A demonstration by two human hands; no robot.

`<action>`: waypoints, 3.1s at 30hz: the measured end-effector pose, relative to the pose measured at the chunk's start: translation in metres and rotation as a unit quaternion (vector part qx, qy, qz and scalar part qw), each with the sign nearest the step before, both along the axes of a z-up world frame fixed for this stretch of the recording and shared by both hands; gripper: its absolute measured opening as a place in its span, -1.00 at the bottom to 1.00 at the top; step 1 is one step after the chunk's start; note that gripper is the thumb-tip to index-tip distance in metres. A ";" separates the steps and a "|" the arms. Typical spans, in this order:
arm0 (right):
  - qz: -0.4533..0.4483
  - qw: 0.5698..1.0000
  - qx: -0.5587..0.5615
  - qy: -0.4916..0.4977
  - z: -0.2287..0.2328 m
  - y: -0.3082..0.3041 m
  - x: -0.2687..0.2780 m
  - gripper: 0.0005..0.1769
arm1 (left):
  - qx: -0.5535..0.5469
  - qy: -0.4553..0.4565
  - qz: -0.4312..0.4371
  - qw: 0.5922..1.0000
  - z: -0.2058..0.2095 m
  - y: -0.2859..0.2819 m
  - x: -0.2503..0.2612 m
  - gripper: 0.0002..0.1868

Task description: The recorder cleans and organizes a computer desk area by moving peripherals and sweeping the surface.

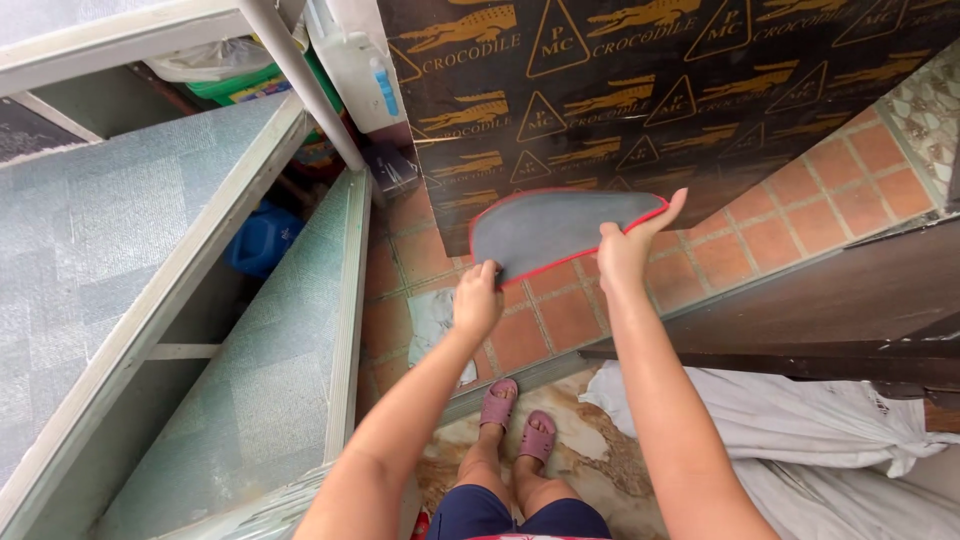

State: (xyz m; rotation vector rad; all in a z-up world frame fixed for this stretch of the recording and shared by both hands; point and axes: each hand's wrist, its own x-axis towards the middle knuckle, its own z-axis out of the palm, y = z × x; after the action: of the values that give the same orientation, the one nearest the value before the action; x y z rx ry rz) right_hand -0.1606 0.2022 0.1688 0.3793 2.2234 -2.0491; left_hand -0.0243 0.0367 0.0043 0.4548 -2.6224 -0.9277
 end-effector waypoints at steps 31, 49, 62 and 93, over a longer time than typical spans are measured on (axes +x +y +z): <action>0.229 0.909 0.347 0.032 -0.141 0.105 0.006 -0.78 | -0.004 -0.254 -0.238 0.937 0.033 -0.103 -0.046 -0.75; 0.044 0.879 0.253 0.401 0.038 0.061 -0.005 -0.87 | -0.223 0.109 -0.048 0.968 0.240 -0.079 -0.098 -0.90; 0.131 0.933 0.336 0.013 -0.166 0.181 0.116 -0.82 | -0.039 -0.246 -0.335 0.909 0.009 -0.031 -0.022 -0.86; -0.633 0.729 0.221 0.139 0.058 0.743 0.739 -0.94 | 0.043 -0.154 -0.885 0.437 0.223 0.847 0.206 -0.86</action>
State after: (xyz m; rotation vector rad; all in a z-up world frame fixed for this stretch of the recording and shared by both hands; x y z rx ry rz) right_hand 0.5781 0.9449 0.2270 2.3239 3.0106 -1.8611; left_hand 0.1819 0.8840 0.2274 -2.8678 -2.3114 -1.2508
